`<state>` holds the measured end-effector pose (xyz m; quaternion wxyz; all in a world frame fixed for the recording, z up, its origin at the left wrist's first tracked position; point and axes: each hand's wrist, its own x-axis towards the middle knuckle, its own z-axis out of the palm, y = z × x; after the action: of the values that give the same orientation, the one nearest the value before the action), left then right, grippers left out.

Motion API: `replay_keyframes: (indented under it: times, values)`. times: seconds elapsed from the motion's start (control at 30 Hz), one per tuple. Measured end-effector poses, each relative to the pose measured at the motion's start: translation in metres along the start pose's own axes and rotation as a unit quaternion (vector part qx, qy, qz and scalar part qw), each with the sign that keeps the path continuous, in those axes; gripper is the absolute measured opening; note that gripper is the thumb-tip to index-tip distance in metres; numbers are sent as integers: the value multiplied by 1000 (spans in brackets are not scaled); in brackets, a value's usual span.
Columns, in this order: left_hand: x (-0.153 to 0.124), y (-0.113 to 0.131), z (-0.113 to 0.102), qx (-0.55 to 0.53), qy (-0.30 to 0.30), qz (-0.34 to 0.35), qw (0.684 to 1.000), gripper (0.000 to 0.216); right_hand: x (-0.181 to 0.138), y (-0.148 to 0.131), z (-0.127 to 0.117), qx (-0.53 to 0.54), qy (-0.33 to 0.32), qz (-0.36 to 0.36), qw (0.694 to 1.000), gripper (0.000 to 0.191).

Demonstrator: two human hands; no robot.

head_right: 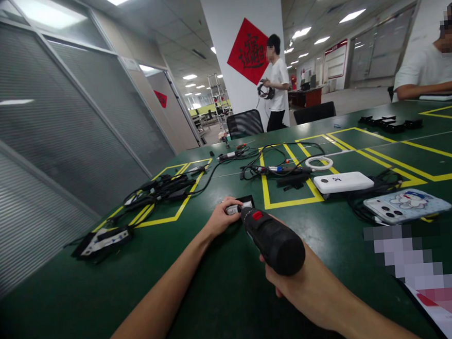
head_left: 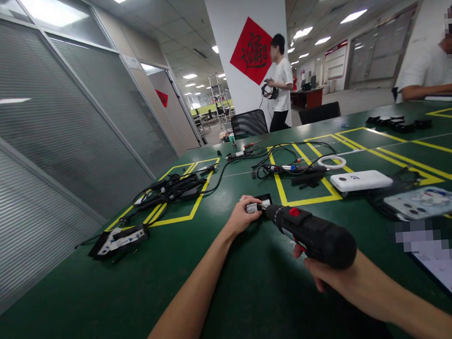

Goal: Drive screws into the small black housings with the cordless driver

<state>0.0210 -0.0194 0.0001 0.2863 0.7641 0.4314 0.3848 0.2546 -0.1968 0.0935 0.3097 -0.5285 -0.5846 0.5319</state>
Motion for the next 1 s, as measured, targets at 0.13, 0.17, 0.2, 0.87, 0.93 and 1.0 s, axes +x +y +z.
replay_keyframes:
  times: [0.13, 0.17, 0.2, 0.87, 0.93, 1.0]
  values:
    - [0, 0, 1, 5, 9, 15, 1000, 28, 1, 0, 0, 5, 0, 2, 1000, 42]
    - [0, 0, 1, 5, 10, 14, 1000, 27, 1, 1, 0, 5, -1, 4, 1000, 40]
    - [0, 0, 1, 6, 10, 12, 1000, 26, 2, 3, 0, 4, -4, 3, 1000, 36]
    - [1, 6, -2, -1, 0, -7, 1000, 24, 0, 6, 0, 24, -14, -16, 999, 34]
    - [1, 6, -2, -1, -4, -6, 1000, 24, 0, 5, 0, 33, -17, -24, 999, 47]
    - [1, 5, -2, -2, -2, -3, 1000, 24, -1, 1, 0, 34, -18, -25, 999, 55]
